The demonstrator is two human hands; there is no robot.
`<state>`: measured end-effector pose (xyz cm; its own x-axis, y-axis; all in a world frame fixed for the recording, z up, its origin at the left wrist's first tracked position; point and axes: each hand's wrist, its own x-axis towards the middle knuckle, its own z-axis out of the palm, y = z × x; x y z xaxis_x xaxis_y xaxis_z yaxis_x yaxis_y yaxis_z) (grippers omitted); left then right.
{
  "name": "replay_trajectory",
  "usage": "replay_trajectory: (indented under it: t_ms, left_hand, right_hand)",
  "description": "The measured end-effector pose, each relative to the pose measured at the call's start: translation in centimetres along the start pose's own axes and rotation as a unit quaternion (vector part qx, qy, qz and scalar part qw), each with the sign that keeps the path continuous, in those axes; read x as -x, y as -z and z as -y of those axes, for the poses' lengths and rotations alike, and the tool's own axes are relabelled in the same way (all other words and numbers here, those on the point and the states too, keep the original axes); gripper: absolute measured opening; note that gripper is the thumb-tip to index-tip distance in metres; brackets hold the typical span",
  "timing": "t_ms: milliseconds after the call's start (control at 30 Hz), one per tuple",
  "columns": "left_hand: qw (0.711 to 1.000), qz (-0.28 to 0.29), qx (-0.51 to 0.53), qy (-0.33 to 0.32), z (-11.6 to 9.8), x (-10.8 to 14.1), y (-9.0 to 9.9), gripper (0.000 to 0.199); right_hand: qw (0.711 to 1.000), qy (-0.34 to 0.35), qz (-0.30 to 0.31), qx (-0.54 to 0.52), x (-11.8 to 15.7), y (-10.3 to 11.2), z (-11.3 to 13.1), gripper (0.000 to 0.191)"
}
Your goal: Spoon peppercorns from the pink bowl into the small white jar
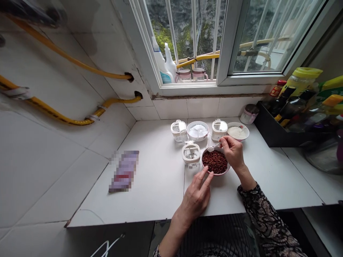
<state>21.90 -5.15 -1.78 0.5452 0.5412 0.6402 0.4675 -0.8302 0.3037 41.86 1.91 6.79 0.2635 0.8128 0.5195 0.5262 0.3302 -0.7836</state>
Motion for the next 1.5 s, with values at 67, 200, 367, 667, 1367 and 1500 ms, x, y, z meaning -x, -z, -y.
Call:
replay_trajectory:
  t_ms: [67, 200, 367, 667, 1367, 1500]
  left_hand:
    - [1.0, 0.0, -0.001, 0.0, 0.0, 0.0, 0.0, 0.075]
    - [1.0, 0.003, 0.001, 0.003, 0.0, 0.0, 0.1, 0.075]
    - [1.0, 0.0, 0.0, 0.002, 0.0, 0.0, 0.1, 0.075]
    - [1.0, -0.01, 0.004, 0.003, -0.1, 0.0, 0.0, 0.07]
    - [1.0, -0.017, -0.003, -0.006, -0.2, -0.2, 0.0, 0.069]
    - [1.0, -0.018, 0.0, -0.008, -0.2, -0.3, 0.1, 0.069]
  right_hand:
    - [1.0, 0.003, 0.002, 0.004, 0.1, -0.1, 0.0, 0.026]
    - [1.0, 0.005, 0.015, 0.011, 0.2, -0.3, -0.2, 0.027]
    - [0.997, -0.001, 0.053, 0.052, 0.4, -0.8, -0.7, 0.028]
    - [0.994, -0.096, 0.041, -0.019, -0.1, -0.5, -1.3, 0.024]
    - [0.987, -0.137, 0.071, -0.036, -0.3, -0.3, -1.3, 0.024]
    - [0.984, -0.165, 0.041, -0.058, -0.6, 0.1, -1.8, 0.023]
